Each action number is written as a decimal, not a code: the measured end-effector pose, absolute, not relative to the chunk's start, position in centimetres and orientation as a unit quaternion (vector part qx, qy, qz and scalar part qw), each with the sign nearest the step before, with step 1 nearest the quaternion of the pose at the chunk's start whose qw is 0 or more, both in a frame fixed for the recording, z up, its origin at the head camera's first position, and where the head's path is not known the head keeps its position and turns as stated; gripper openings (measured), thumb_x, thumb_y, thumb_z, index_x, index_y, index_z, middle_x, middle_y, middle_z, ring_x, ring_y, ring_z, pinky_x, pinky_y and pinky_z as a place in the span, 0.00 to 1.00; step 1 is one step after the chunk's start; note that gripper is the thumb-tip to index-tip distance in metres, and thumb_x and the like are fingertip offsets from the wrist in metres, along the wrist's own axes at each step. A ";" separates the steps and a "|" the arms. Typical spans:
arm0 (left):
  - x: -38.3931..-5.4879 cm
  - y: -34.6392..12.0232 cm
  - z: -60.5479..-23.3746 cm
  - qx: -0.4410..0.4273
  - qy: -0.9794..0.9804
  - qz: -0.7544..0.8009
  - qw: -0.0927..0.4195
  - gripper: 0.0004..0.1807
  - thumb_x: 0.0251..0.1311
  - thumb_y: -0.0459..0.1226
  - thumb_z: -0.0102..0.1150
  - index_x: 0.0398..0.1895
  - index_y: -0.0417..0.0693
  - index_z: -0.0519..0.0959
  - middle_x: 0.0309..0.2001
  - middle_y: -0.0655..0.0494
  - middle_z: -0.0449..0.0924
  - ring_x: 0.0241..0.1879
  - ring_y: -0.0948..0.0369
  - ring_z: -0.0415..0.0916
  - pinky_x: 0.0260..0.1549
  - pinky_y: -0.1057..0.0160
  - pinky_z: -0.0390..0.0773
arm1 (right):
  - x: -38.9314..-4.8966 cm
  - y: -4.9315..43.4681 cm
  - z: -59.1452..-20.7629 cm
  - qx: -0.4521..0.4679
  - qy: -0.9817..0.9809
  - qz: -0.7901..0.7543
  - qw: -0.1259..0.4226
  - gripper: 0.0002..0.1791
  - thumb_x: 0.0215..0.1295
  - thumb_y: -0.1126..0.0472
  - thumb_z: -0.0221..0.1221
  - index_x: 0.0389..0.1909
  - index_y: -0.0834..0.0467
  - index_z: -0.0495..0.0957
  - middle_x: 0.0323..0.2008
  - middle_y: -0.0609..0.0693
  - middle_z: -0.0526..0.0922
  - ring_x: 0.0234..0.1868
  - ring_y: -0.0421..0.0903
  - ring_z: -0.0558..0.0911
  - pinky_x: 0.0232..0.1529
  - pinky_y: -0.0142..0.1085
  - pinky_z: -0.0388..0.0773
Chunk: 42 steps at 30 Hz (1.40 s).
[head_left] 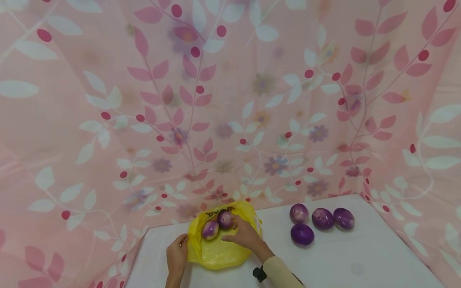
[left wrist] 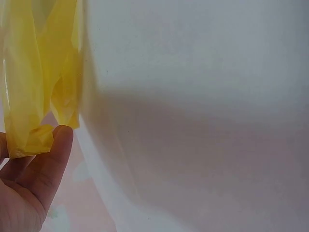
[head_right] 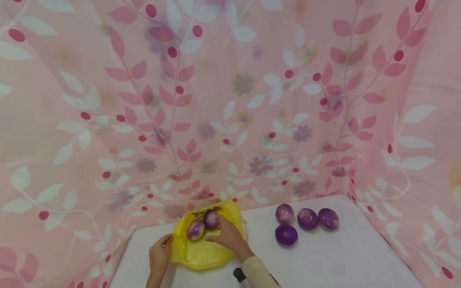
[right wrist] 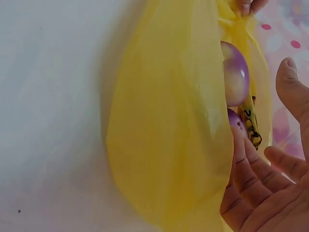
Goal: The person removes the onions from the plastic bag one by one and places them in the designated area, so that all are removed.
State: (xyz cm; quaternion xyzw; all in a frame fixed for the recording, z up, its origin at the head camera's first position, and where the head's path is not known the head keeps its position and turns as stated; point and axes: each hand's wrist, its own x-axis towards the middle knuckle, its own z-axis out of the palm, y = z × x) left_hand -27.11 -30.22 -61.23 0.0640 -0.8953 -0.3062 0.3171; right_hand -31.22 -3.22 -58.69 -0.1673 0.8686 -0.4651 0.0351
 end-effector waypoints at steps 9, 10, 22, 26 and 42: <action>-27.4 -30.1 -61.1 0.074 -0.895 -0.314 0.307 0.06 0.60 0.26 0.64 0.38 0.37 0.87 0.35 0.44 0.87 0.35 0.48 0.85 0.34 0.48 0.82 | -31.5 -5.3 -58.6 -0.174 0.859 -0.481 0.006 0.52 0.51 0.39 0.72 0.72 0.59 0.61 0.54 0.55 0.78 0.45 0.48 0.77 0.47 0.42 0.77; -27.4 -30.1 -61.2 0.073 -0.895 -0.315 0.307 0.05 0.60 0.26 0.64 0.38 0.37 0.87 0.35 0.44 0.87 0.35 0.48 0.85 0.34 0.48 0.82 | -31.6 -5.5 -58.6 -0.173 0.858 -0.484 0.005 0.52 0.52 0.40 0.72 0.72 0.59 0.61 0.55 0.55 0.78 0.45 0.48 0.77 0.48 0.42 0.77; -27.3 -30.2 -61.2 0.060 -0.890 -0.306 0.333 0.05 0.57 0.25 0.66 0.35 0.38 0.87 0.32 0.45 0.87 0.30 0.50 0.84 0.29 0.49 0.82 | -32.0 -6.9 -59.3 -0.153 0.851 -0.503 -0.004 0.39 0.53 0.43 0.72 0.58 0.59 0.67 0.40 0.55 0.80 0.35 0.44 0.75 0.38 0.37 0.76; -27.2 -30.3 -61.2 0.060 -0.892 -0.308 0.324 0.05 0.58 0.26 0.65 0.36 0.37 0.87 0.32 0.45 0.87 0.31 0.49 0.84 0.29 0.49 0.82 | -32.0 -7.5 -59.2 -0.142 0.847 -0.512 0.028 0.48 0.53 0.40 0.71 0.67 0.58 0.60 0.57 0.55 0.76 0.54 0.51 0.78 0.56 0.46 0.76; -27.2 -30.6 -61.4 0.070 -0.893 -0.294 0.333 0.05 0.57 0.26 0.66 0.35 0.39 0.87 0.32 0.46 0.87 0.30 0.51 0.84 0.28 0.51 0.81 | -32.0 -8.8 -57.9 -0.178 0.867 -0.456 0.097 0.55 0.51 0.36 0.70 0.73 0.59 0.57 0.68 0.55 0.66 0.66 0.56 0.70 0.63 0.54 0.68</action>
